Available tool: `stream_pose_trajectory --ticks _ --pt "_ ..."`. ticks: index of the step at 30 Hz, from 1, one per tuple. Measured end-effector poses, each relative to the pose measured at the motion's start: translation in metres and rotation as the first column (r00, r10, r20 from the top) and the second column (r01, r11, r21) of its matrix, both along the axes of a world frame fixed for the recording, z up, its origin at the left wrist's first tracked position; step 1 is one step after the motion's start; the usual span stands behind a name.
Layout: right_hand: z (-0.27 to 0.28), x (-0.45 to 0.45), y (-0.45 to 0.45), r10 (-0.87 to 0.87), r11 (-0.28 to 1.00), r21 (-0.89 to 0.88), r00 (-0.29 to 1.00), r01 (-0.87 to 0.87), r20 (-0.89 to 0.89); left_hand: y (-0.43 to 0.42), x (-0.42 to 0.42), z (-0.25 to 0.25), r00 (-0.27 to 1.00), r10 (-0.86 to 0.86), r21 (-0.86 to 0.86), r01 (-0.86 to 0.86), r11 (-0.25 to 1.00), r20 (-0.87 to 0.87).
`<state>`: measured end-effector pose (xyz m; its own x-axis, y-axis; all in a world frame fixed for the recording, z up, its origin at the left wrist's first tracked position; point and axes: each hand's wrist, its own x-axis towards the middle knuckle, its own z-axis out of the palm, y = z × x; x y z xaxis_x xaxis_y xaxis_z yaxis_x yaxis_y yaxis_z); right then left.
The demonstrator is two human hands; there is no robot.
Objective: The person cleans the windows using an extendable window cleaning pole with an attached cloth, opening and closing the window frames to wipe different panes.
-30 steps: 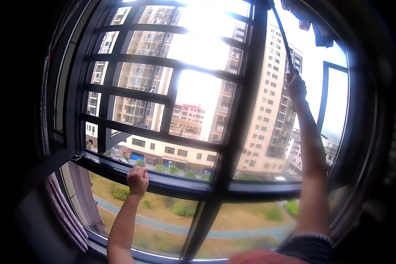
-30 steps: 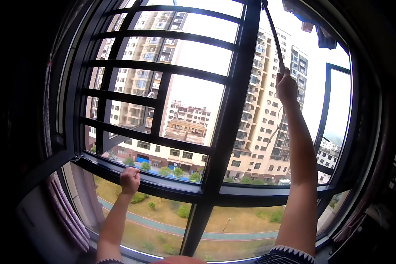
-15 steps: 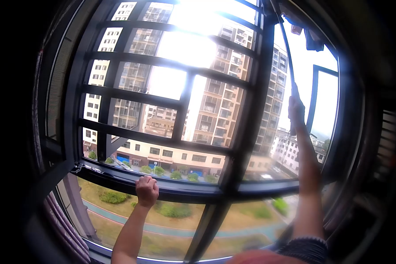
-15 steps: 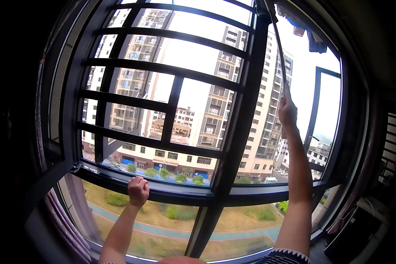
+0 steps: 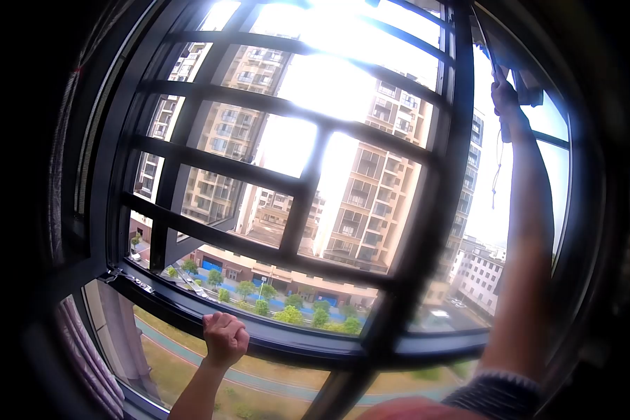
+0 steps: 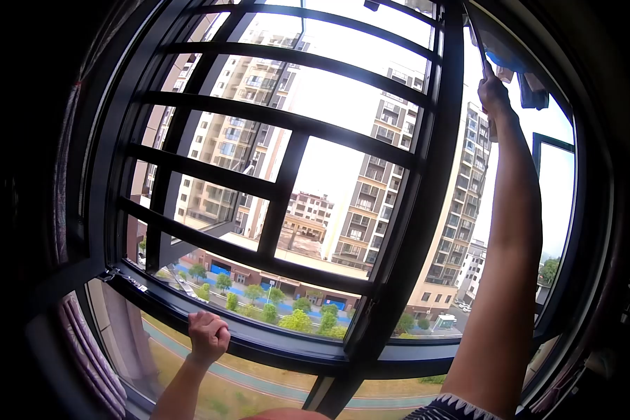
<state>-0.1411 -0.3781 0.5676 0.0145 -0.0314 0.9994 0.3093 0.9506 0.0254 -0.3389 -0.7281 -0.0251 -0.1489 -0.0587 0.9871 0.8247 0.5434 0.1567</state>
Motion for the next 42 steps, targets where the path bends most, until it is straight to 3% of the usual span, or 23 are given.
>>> stream_pose_trajectory --ticks 1,2,8,17,19,20,22,26,28,29,31,35,37,39,42 --pt "0.014 -0.001 -0.002 -0.011 1.000 -0.015 1.000 0.011 0.004 0.001 0.001 0.002 1.000 0.001 0.019 -0.001 1.000 -0.005" --pt "0.039 -0.006 0.014 0.126 0.991 0.053 0.992 -0.125 0.000 0.003 0.002 0.003 1.000 0.009 0.035 -0.010 0.999 0.019" --pt "0.077 0.007 0.019 0.070 0.996 0.048 0.998 -0.070 -0.001 0.012 -0.004 0.000 0.990 0.128 0.069 -0.132 0.989 0.058" --pt "0.025 0.010 0.048 0.015 0.996 0.085 1.000 -0.016 0.017 0.012 -0.005 -0.002 0.991 0.128 0.045 -0.130 0.990 0.046" --pt "-0.016 0.011 0.047 -0.018 0.996 0.086 0.999 0.015 0.033 0.011 -0.002 0.000 0.993 0.106 0.050 -0.108 0.993 0.044" --pt "-0.051 0.017 0.039 -0.123 0.991 0.053 0.990 0.120 0.072 0.009 -0.002 0.000 0.995 0.091 0.049 -0.093 0.994 0.035" --pt "-0.097 0.016 0.100 -0.168 0.908 0.388 0.986 0.158 -0.009 0.008 -0.002 -0.002 0.998 0.060 0.049 -0.061 0.997 0.030" --pt "-0.262 0.031 0.082 -0.044 0.991 0.132 0.994 0.031 0.102 0.001 0.001 0.002 0.995 -0.041 0.063 0.036 0.997 0.086" --pt "-0.344 0.052 0.052 -0.008 0.982 -0.181 0.976 0.049 0.219 -0.001 0.003 0.003 0.991 -0.100 0.078 0.093 0.993 0.092" --pt "-0.388 0.055 0.045 0.029 0.992 -0.127 0.986 -0.008 0.167 -0.001 0.002 0.003 0.990 -0.112 0.082 0.105 0.991 0.084" --pt "-0.493 0.075 0.061 0.003 0.991 -0.129 0.939 0.044 0.344 -0.004 0.002 0.003 0.988 -0.135 0.087 0.129 0.988 0.074" --pt "-0.637 0.123 -0.010 -0.008 0.981 -0.171 0.904 0.090 0.429 -0.007 0.006 0.007 0.984 -0.155 0.082 0.148 0.986 0.093" --pt "-0.648 0.129 -0.025 -0.009 0.965 -0.231 0.900 0.121 0.435 -0.008 0.007 0.009 0.983 -0.134 0.049 0.128 0.991 0.125" --pt "-0.620 0.123 -0.010 -0.017 0.968 -0.221 0.911 0.119 0.413 -0.006 0.007 0.007 0.985 -0.125 0.052 0.119 0.991 0.120" --pt "-0.520 0.087 0.023 -0.028 0.987 -0.144 0.953 0.075 0.303 -0.001 0.005 0.003 0.985 -0.059 0.028 0.055 0.998 0.160"
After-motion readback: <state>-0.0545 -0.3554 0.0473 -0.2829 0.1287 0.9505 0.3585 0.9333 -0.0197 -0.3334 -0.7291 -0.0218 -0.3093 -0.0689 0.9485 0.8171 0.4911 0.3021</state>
